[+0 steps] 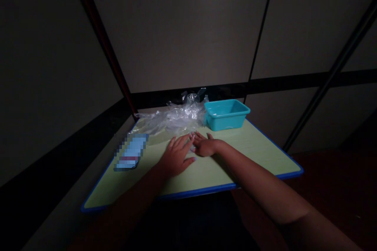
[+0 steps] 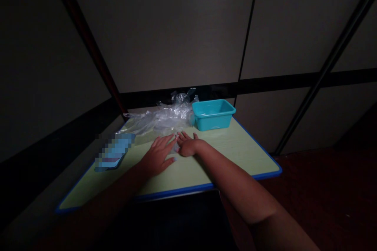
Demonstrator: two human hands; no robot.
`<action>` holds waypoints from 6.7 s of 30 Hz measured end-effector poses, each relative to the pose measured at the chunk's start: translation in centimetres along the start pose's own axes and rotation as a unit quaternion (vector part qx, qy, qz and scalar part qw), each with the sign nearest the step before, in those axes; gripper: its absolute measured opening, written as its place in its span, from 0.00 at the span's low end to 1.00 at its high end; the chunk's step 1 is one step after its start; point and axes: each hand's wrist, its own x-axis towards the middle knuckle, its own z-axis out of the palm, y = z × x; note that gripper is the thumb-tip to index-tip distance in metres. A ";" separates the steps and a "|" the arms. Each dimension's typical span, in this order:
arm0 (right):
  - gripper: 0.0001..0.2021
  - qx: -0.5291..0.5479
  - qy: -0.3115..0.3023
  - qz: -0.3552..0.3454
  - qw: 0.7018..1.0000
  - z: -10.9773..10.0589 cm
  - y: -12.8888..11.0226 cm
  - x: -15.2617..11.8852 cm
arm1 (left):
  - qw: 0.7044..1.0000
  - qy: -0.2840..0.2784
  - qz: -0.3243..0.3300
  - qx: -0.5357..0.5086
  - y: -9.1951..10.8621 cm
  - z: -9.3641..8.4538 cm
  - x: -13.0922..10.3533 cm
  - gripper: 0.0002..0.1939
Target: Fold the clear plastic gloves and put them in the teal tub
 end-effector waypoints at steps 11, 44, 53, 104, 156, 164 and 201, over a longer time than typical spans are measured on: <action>0.31 -0.004 0.030 0.019 0.999 1.0 0.1 0.8 | 0.991 -0.115 -0.065 -0.037 0.9 1.1 0.0 0.33; 0.36 0.011 0.057 0.027 0.998 0.4 0.5 0.7 | 0.985 -0.137 -0.080 -0.071 -6.2 0.1 1.2 0.28; 0.34 0.015 0.075 0.035 0.996 0.9 0.9 0.7 | 0.973 -0.189 -0.118 -0.059 -7.8 -0.3 0.1 0.39; 0.18 0.086 0.156 -0.321 0.930 1.9 -1.3 0.1 | 0.808 -0.361 -0.211 -0.415 -8.4 -5.9 -1.4 0.35; 0.20 0.096 0.147 -0.284 0.943 1.6 -1.9 -0.7 | 0.823 -0.324 -0.232 -0.405 -8.7 -5.6 -1.3 0.32; 0.19 0.119 0.128 -0.290 0.941 1.6 -1.9 -0.8 | 0.817 -0.332 -0.242 -0.404 -9.0 -5.3 -1.2 0.34; 0.28 0.017 0.152 -0.096 0.984 2.0 -1.4 0.0 | 0.925 -0.231 -0.111 -0.279 -8.4 -2.7 -0.5 0.06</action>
